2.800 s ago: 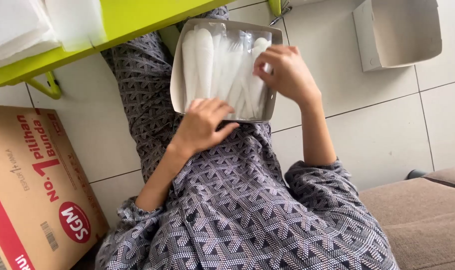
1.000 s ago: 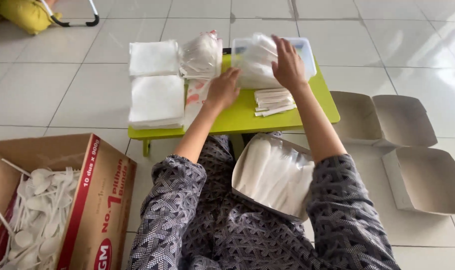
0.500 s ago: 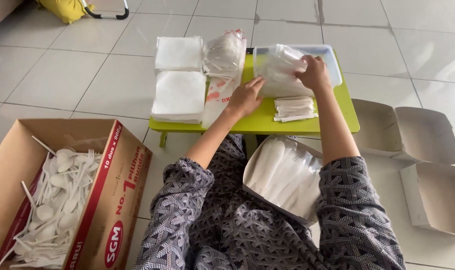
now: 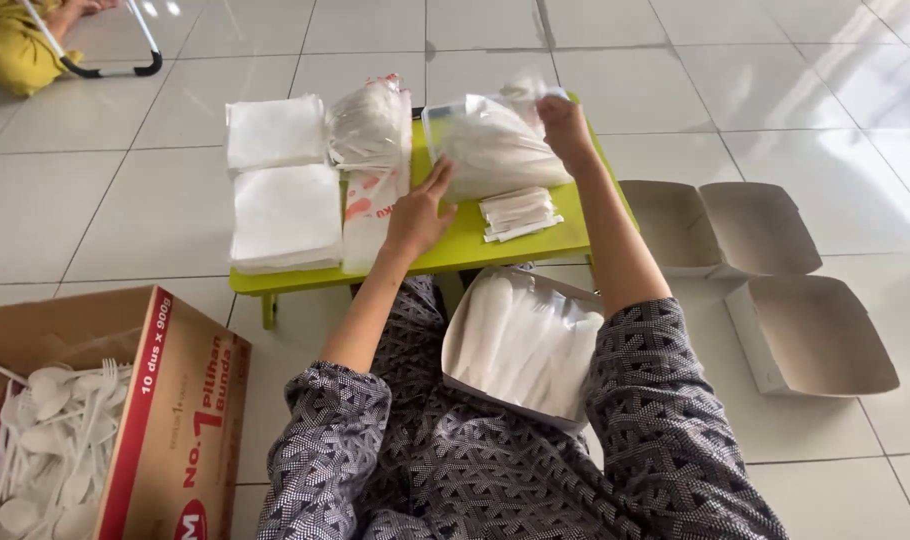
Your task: A person is individually wrapping plastic spoons in plastic sleeves and organizing them into a cardboard box.
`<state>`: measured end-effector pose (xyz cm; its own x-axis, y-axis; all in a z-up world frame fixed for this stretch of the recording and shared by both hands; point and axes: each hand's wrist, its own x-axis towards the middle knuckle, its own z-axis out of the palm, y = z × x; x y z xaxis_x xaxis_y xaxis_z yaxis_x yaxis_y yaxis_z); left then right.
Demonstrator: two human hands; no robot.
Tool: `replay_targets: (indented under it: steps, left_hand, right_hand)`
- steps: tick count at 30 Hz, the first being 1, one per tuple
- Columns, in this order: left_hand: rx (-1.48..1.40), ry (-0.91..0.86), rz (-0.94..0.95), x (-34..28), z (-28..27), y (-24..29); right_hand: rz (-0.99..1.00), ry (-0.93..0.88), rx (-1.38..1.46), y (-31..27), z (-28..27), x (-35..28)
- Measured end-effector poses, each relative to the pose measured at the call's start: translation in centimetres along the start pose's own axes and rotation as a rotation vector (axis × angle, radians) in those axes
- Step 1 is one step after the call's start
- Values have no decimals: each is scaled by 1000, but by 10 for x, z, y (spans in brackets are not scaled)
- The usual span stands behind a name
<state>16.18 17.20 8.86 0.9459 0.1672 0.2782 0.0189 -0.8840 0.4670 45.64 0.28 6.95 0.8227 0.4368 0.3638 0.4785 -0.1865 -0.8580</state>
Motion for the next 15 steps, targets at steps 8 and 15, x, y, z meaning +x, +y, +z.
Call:
replay_targets:
  steps: [8, 15]
  left_hand:
    - [79, 132, -74, 0, -27, 28]
    - [-617, 329, 62, 15, -92, 74]
  right_hand:
    - [44, -229, 519, -138, -58, -40]
    - [-9, -551, 430, -228, -42, -117]
